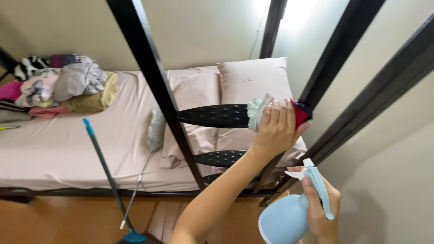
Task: Wiping down a metal bunk bed frame and surrounding area with a cleaning cloth and spray bottle.
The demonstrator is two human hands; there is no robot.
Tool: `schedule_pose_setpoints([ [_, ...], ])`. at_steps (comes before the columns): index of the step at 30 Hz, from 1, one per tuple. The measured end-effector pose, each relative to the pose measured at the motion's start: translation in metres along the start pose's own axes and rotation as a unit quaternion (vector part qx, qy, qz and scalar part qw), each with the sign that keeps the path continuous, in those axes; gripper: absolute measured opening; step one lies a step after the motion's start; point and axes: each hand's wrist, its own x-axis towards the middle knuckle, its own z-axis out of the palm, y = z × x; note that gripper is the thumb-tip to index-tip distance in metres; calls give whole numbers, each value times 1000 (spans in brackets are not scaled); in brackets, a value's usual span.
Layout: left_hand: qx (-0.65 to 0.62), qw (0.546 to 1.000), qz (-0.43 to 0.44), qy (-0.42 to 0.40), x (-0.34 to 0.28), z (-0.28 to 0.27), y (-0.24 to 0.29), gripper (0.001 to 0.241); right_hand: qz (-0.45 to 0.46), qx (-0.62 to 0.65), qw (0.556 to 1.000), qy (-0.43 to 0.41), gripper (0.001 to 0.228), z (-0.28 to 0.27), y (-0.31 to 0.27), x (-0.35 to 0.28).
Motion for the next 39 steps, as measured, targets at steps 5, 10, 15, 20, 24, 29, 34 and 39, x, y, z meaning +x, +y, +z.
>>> schedule_pose_setpoints([
  [5, -95, 993, 21, -69, 11, -29, -52, 64, -71, 6, 996, -55, 31, 4, 2, -4],
  [10, -29, 890, -132, -435, 30, -76, -170, 71, 71, -20, 997, -15, 34, -28, 52, -26],
  [15, 4, 863, -15, -505, 55, -13, -134, 58, 57, -22, 998, -26, 34, -40, 60, -24],
  [20, -102, 913, -91, -385, 45, -7, -14, 52, -7, 13, 999, -46, 31, -31, 53, -17],
  [24, -37, 988, -14, -146, 17, -18, -23, 42, 42, -14, 997, -63, 31, -22, 67, -18],
  [29, 116, 951, 283, -55, -13, -50, -112, 41, 66, -3, 994, -85, 29, -7, 36, -11],
  [34, 277, 923, 268, -10, 6, -149, -208, 35, 44, 31, 992, -114, 25, 12, 48, -4],
  [39, 335, 914, 220, 59, 7, -155, -225, 41, 25, 31, 986, -162, 25, 48, 19, 1],
])
